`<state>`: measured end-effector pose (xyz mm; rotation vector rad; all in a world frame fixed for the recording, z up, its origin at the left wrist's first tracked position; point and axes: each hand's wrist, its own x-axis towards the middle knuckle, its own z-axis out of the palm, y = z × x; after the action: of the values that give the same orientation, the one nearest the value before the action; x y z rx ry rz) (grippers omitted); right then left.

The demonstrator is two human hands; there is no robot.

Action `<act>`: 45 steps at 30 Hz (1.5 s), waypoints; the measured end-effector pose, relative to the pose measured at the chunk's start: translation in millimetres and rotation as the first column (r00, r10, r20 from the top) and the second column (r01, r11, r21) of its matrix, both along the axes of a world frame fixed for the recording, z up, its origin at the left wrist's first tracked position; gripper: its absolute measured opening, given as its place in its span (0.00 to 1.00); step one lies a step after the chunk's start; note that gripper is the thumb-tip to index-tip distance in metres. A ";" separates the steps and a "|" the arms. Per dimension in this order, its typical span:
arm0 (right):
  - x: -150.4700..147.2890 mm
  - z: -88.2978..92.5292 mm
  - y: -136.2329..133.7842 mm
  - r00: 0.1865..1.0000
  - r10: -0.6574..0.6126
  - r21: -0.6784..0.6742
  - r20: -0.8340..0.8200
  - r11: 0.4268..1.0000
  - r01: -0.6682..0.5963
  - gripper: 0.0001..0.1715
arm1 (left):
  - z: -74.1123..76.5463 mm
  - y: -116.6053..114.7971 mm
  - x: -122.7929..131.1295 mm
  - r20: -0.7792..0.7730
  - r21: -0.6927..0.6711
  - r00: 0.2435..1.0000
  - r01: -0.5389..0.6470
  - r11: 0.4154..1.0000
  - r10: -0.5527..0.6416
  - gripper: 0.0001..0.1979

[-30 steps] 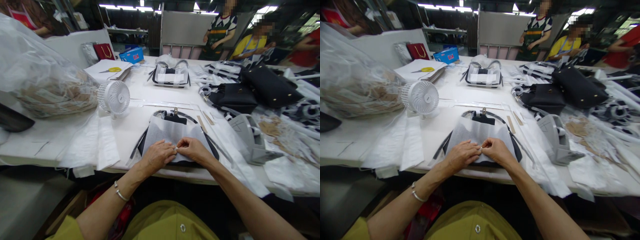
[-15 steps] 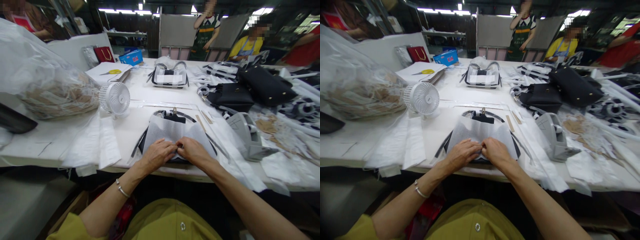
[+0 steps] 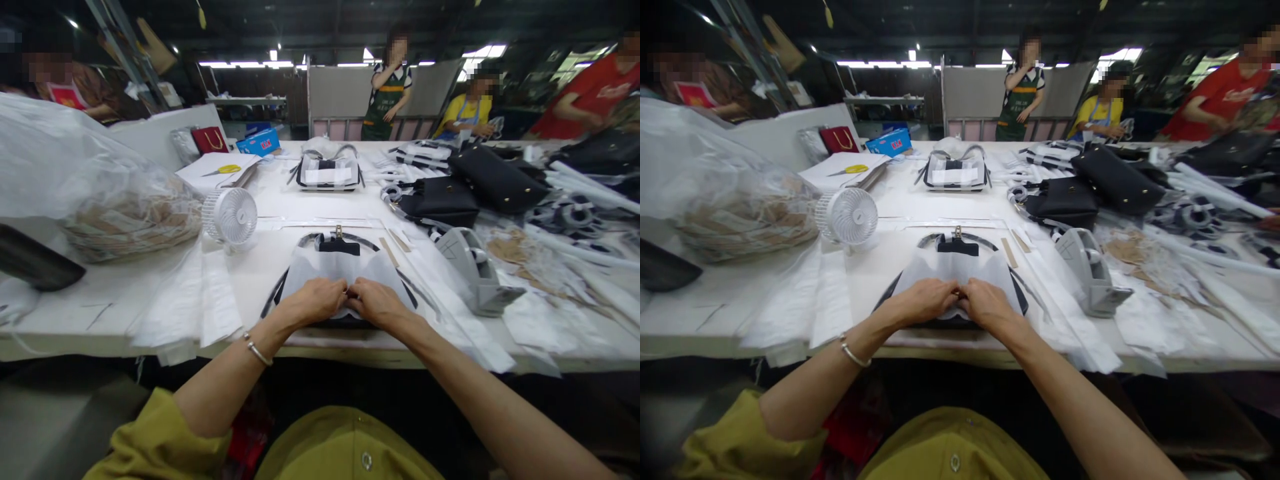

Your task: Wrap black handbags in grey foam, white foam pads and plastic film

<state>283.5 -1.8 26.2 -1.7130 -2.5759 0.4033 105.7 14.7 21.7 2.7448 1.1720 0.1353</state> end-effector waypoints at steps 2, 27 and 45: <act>-2.0 -6.1 -6.6 0.999 -0.032 0.066 0.010 0.997 0.031 0.12 | -3.2 3.2 9.1 -0.004 0.053 1.000 -0.013 0.999 0.013 0.06; 21.3 -48.0 53.5 0.980 0.181 0.055 -0.080 0.983 -0.177 0.28 | -61.7 5.1 19.2 0.095 0.158 0.957 -0.286 0.945 0.274 0.29; 16.4 -58.0 51.4 0.988 0.152 0.274 -0.031 0.952 -0.138 0.27 | -65.7 25.4 12.9 0.216 0.036 0.874 -0.454 0.890 0.436 0.18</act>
<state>299.9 49.6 -31.9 -1.4120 -2.5842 0.0881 118.6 40.1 -44.0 2.3980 1.7485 0.5160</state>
